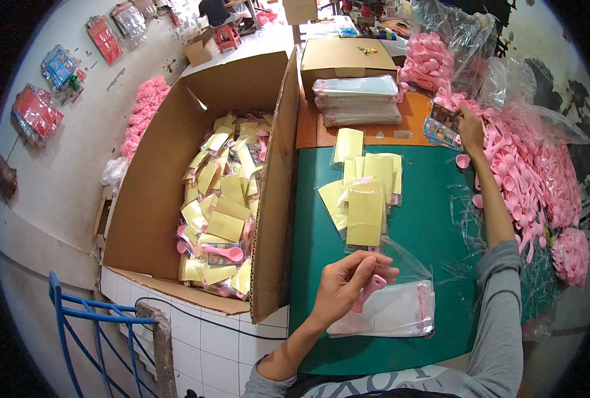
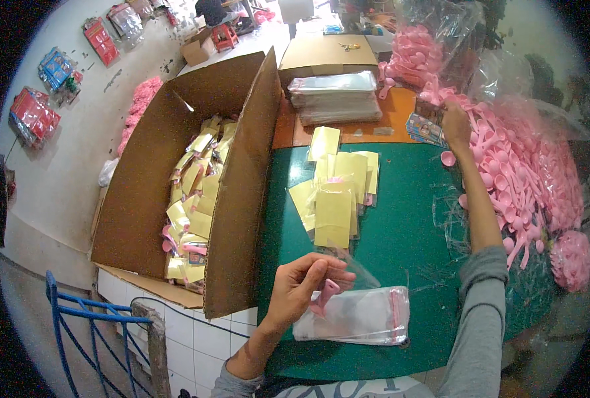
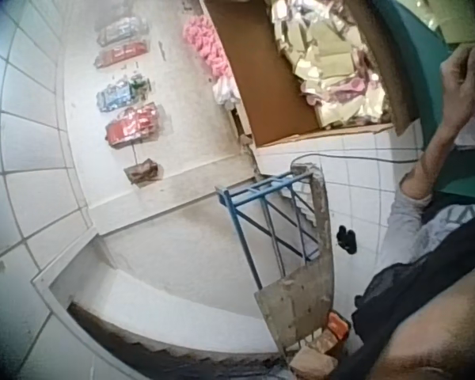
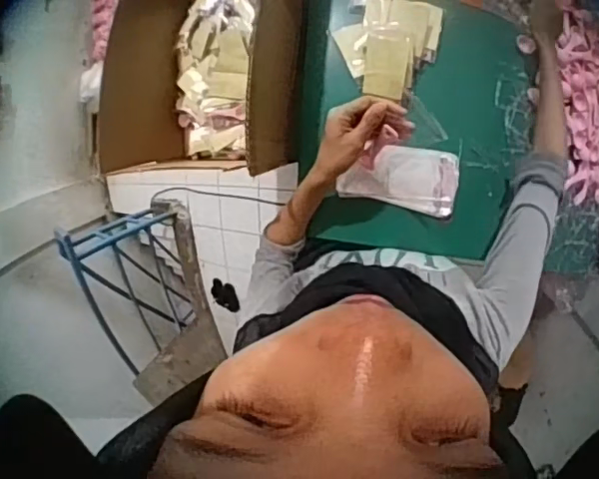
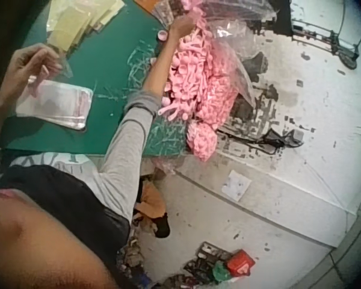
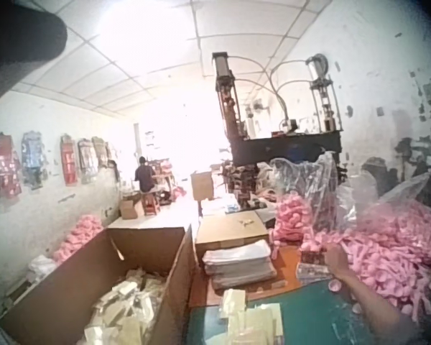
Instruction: Packaging pink plastic spoons and labels into individual plastic bags at a workstation.
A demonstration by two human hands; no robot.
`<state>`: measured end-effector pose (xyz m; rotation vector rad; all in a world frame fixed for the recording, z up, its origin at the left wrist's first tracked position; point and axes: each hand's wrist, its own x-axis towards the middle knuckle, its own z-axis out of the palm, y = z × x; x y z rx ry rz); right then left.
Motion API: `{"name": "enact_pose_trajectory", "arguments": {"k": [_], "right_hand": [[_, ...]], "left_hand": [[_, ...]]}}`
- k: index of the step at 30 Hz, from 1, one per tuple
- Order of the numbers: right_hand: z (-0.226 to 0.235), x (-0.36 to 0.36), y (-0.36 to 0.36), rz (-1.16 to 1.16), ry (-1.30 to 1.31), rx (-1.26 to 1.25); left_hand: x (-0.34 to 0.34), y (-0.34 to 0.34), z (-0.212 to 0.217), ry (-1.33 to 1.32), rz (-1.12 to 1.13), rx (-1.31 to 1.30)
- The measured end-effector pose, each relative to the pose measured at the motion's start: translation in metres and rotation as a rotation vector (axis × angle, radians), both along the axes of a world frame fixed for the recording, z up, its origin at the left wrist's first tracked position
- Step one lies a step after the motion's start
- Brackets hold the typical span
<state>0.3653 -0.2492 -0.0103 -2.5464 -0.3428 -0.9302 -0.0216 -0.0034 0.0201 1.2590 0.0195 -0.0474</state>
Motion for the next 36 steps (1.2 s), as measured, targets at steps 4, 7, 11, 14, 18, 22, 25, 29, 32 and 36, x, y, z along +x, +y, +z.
{"name": "enact_pose_trajectory", "arguments": {"k": [4,7,11,14,18,22,25,29,32,36], "right_hand": [[0.081,-0.109,0.008,0.465,-0.048,0.114],[0.114,-0.227,0.055,0.694,0.420,0.288],[0.124,-0.301,0.055,0.774,0.394,0.163],[0.119,-0.311,0.048,0.799,0.337,0.043],[0.115,-0.312,0.047,0.887,0.364,-0.060],[0.122,-0.314,0.042,0.745,0.299,0.091],[0.125,-0.316,0.037,0.697,0.273,0.234],[0.122,-0.316,0.042,0.812,0.303,0.024],[0.118,-0.314,0.045,0.870,0.347,-0.052],[0.109,-0.318,0.055,0.888,0.481,0.024]], "left_hand": [[0.007,-0.008,0.002,-0.031,-0.003,0.023],[0.002,0.002,-0.005,0.000,0.046,0.007],[0.002,-0.003,-0.008,-0.002,0.041,-0.009],[0.001,-0.008,-0.005,0.016,0.026,0.029],[0.001,-0.010,-0.010,-0.046,-0.054,0.153],[-0.001,-0.007,-0.002,-0.032,-0.106,0.100],[0.002,-0.004,0.001,-0.014,-0.110,0.167],[0.001,-0.007,-0.005,-0.001,-0.125,0.089],[0.000,-0.009,-0.011,-0.038,-0.074,0.112],[-0.001,-0.011,-0.010,-0.096,-0.102,0.312]]}}
